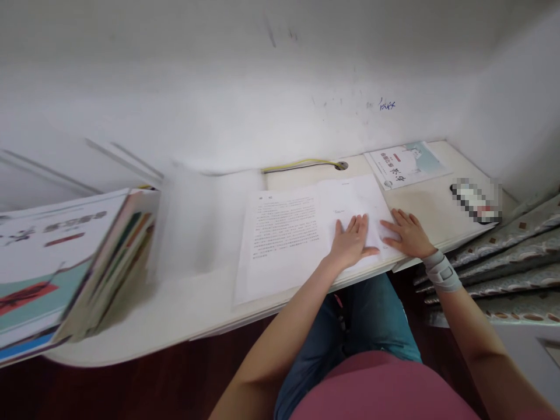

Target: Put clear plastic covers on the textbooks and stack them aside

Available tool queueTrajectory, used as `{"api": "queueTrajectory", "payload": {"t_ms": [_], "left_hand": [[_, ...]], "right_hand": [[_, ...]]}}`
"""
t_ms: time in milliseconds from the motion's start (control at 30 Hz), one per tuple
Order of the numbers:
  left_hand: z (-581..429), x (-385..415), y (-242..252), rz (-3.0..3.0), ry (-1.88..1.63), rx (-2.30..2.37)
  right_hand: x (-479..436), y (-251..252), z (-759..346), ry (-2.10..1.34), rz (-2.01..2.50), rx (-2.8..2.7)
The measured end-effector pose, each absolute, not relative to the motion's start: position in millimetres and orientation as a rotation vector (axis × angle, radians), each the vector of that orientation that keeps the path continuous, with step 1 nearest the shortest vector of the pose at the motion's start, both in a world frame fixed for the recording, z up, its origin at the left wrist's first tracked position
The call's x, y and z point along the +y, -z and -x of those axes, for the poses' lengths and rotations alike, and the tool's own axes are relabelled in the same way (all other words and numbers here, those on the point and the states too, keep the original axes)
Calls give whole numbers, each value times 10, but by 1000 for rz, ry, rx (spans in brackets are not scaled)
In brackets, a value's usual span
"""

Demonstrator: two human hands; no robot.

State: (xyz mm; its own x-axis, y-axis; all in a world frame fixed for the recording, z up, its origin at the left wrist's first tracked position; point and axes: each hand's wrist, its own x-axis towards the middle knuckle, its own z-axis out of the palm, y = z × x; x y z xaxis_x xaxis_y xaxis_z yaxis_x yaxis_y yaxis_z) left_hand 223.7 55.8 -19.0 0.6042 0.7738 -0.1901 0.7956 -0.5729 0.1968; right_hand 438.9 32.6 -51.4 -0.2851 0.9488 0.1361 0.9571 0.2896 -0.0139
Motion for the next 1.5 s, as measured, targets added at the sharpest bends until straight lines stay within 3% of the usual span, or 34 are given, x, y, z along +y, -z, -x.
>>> {"api": "queueTrajectory", "payload": {"t_ms": [1500], "left_hand": [[-2244,686,206,-2572,139,1396]], "right_hand": [[296,482,-4406,42,1735,-2545]]}}
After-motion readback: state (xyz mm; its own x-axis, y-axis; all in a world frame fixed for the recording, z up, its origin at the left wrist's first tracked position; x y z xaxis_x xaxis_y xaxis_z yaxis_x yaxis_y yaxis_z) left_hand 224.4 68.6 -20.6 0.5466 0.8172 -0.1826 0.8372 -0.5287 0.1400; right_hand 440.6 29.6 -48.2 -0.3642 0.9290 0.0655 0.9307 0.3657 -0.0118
